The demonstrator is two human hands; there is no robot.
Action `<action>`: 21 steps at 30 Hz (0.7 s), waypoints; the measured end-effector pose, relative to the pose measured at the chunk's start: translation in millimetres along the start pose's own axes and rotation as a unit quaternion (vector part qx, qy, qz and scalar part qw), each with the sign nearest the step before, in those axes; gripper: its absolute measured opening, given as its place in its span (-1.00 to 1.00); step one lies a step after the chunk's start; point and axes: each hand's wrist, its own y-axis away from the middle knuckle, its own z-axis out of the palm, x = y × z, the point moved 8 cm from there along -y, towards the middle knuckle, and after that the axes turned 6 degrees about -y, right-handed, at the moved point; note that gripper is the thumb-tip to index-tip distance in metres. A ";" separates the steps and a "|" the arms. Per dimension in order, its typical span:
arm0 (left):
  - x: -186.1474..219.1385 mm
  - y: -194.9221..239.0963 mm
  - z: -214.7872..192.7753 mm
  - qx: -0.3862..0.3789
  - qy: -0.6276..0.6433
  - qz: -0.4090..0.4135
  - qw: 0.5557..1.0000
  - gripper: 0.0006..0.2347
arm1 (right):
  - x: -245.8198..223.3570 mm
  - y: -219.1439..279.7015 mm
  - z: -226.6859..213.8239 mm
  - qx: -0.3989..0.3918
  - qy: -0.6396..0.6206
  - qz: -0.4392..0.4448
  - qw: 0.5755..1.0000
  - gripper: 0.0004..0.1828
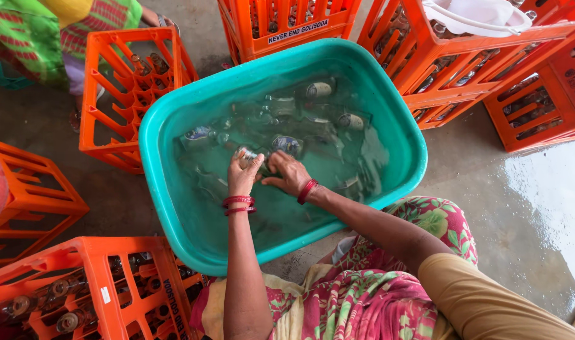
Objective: The person washes glass bottles by hand in a teal tub filled with water. They repeatedly submerge, rinse, and shake the bottles, then place them into orange crates nearby.
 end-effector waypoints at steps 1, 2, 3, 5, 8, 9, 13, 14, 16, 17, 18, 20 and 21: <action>-3.6 -3.0 -4.1 0.030 -0.009 0.007 0.999 -0.53 | 3.2 -0.7 -0.3 -0.001 -0.027 0.002 1.000 -0.52; -4.0 -5.1 -6.2 0.025 0.017 0.034 0.999 -0.55 | 7.5 -2.8 0.9 -0.003 -0.055 0.002 0.998 -0.57; -3.5 -6.8 -9.6 0.019 0.043 0.062 0.997 -0.58 | 13.1 -5.1 2.3 -0.006 -0.084 0.002 0.996 -0.60; -6.5 -8.6 -13.3 -0.010 0.104 0.068 0.992 -0.62 | 39.8 -8.7 17.0 -0.063 -0.303 0.099 0.946 -0.45; -6.4 -6.2 -4.0 -0.086 0.185 0.035 0.978 -0.62 | 50.3 -7.2 27.1 -0.132 -0.332 0.053 0.933 -0.41; -1.8 -4.1 2.0 -0.109 0.201 0.047 0.972 -0.61 | 47.9 -4.3 29.1 -0.155 -0.292 0.006 0.944 -0.43; 9.8 7.1 16.4 -0.161 0.074 0.106 0.978 -0.55 | 62.0 2.7 37.4 -0.104 -0.180 0.110 0.972 -0.48; 8.0 5.9 18.5 -0.153 0.043 0.102 0.982 -0.52 | 59.3 3.7 36.7 -0.100 -0.147 0.118 0.977 -0.49; 2.9 1.2 19.9 -0.139 -0.019 0.094 0.986 -0.47 | 47.1 4.0 31.1 -0.090 -0.085 0.103 0.987 -0.51; 2.3 -1.7 19.6 -0.131 -0.033 0.104 0.985 -0.48 | 38.3 3.6 27.0 -0.083 -0.056 0.080 0.992 -0.51; 0.6 -3.8 17.9 -0.121 -0.045 0.113 0.985 -0.48 | 29.7 3.3 23.6 -0.079 -0.027 0.056 0.995 -0.52; -6.4 -7.2 13.9 -0.106 -0.022 0.112 0.988 -0.51 | 23.3 3.1 17.8 -0.061 -0.012 0.062 0.996 -0.47; -11.2 -8.2 12.2 -0.101 0.013 0.102 0.990 -0.55 | 22.2 3.0 16.2 -0.053 -0.005 0.064 0.997 -0.44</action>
